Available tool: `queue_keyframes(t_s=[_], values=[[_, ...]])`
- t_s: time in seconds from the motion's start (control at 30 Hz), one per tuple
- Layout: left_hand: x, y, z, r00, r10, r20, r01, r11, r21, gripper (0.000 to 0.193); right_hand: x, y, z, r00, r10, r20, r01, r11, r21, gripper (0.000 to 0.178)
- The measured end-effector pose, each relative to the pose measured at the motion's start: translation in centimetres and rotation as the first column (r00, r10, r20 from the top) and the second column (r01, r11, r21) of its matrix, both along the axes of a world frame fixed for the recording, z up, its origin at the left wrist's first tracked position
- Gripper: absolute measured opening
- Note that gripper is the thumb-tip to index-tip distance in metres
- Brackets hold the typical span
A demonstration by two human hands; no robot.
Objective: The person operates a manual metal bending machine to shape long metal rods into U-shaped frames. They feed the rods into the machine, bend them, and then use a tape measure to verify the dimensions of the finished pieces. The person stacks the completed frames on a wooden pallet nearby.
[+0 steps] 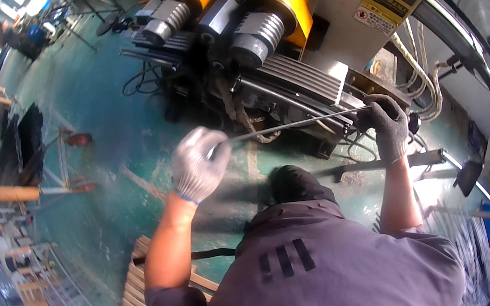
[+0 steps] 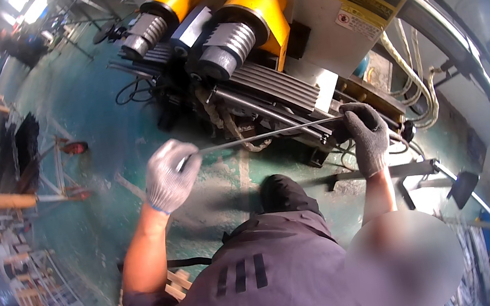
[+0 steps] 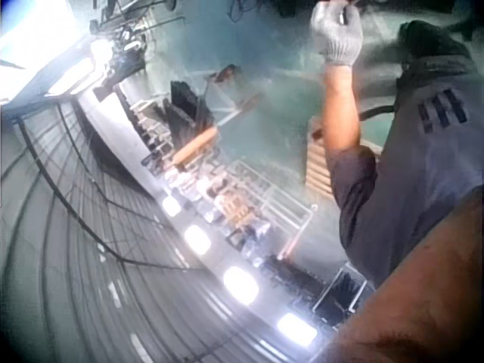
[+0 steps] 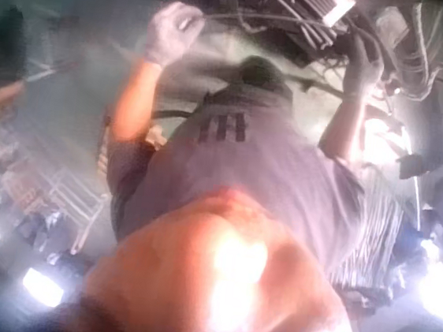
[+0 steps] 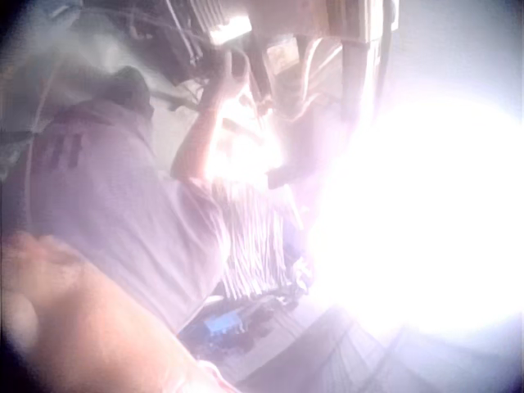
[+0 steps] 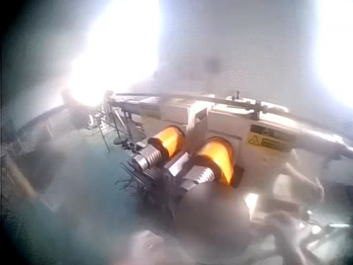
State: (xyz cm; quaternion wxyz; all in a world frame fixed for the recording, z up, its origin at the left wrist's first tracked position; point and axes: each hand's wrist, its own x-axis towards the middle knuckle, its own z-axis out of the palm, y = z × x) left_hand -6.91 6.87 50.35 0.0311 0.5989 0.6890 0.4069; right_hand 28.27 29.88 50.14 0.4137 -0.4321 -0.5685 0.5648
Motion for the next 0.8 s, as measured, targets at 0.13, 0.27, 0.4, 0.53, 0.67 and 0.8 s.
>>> queue_keyframes(t_s=[0.13,0.27,0.4,0.53,0.67,0.8], values=[[-5.3,-3.4,-0.8,0.999,0.026,0.025,-0.023,0.99,-0.14,0.008,-5.2,-2.9,-0.1,0.961,-0.014,-0.276,0.014,1.0,-0.005,0.03],[-10.6,-3.9,0.9,1.0,0.018,-0.004,-0.019,0.981,-0.193,0.009,-11.4,-3.7,-0.3,0.961,0.024,-0.276,-0.014,0.999,0.037,0.031],[-15.9,-2.7,3.7,0.997,-0.013,-0.082,-0.005,0.975,-0.22,0.009,-16.2,-4.8,-0.5,0.979,-0.051,-0.199,0.073,0.992,0.102,0.025],[-20.1,-0.7,4.8,0.997,-0.033,-0.072,0.015,0.972,-0.235,0.01,-20.0,-6.7,-0.9,0.99,-0.082,-0.119,0.095,0.989,0.113,0.026],[-24.3,3.2,4.6,0.968,-0.218,-0.125,0.186,0.956,-0.227,0.009,-23.4,-8.3,-0.3,0.971,-0.212,-0.107,0.228,0.957,0.181,0.028],[-28.0,7.2,4.5,0.921,-0.359,-0.153,0.325,0.922,-0.21,0.009,-27.1,-9.5,-0.8,0.91,-0.41,-0.052,0.408,0.872,0.27,0.026]])
